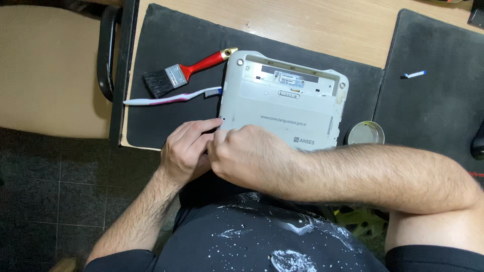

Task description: The person uses a screwdriver to tighten screws into the back of a white electronic device resting on their lap. They repeatedly pick up screws from a small metal tin and secure them into the device's casing.

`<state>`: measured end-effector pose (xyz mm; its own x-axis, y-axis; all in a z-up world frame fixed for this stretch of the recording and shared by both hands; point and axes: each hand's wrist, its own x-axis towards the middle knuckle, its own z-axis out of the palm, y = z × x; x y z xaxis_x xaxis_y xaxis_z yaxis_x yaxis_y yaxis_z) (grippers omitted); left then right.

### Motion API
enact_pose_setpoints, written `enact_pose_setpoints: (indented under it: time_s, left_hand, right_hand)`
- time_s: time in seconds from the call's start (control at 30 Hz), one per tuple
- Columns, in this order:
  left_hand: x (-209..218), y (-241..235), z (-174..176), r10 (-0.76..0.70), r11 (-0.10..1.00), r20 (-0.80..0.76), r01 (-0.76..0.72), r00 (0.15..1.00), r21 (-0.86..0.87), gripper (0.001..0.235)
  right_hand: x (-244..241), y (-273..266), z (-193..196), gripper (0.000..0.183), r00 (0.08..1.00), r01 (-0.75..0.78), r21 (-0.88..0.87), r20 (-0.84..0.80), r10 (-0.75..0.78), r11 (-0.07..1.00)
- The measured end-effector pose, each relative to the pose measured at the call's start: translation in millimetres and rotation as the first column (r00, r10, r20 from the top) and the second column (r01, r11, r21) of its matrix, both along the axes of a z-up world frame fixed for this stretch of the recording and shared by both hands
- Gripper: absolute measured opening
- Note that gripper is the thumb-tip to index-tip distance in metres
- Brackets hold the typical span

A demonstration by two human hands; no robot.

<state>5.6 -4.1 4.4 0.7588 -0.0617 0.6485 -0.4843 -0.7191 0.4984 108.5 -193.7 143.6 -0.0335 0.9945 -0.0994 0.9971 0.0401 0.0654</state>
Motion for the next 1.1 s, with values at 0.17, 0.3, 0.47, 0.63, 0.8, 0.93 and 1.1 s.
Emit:
enact_pose_setpoints:
  time_s: [0.17, 0.3, 0.47, 0.63, 0.8, 0.93, 1.1]
  left_hand:
    - [0, -1, 4, -0.003, 1.0, -0.018, 0.002, 1.0, -0.017, 0.017]
    - [2, 0, -2, 0.001, 1.0, 0.014, -0.001, 1.0, 0.025, 0.015]
    - [1, -1, 1, -0.002, 1.0, -0.014, 0.001, 1.0, -0.015, 0.02]
    - [2, -1, 4, -0.002, 1.0, 0.004, 0.002, 1.0, 0.016, 0.019]
    - [2, 0, 2, -0.01, 1.0, -0.001, 0.01, 1.0, 0.011, 0.015]
    - [1, 1, -3, -0.013, 1.0, 0.007, 0.013, 1.0, 0.007, 0.02]
    - [0, 4, -7, -0.025, 1.0, -0.018, 0.025, 1.0, 0.014, 0.023]
  right_hand:
    - [-1, -1, 8, 0.023, 0.999, 0.011, 0.054, 0.043, -0.014, 0.998]
    - [-6, -3, -12, 0.024, 0.998, 0.046, 0.079, 0.035, -0.049, 0.996]
    - [-5, -4, 0, 0.021, 0.999, 0.02, 0.089, 0.03, -0.022, 0.996]
    - [-7, -3, -4, 0.021, 0.997, 0.063, 0.096, 0.036, -0.067, 0.993]
    - [-6, -3, -8, 0.019, 1.0, -0.011, 0.087, -0.017, 0.012, 0.996]
    - [-5, -3, 6, 0.018, 0.999, 0.051, 0.08, -0.006, -0.051, 0.995]
    - [-10, -6, -11, 0.018, 1.0, -0.002, 0.088, -0.031, 0.005, 0.996]
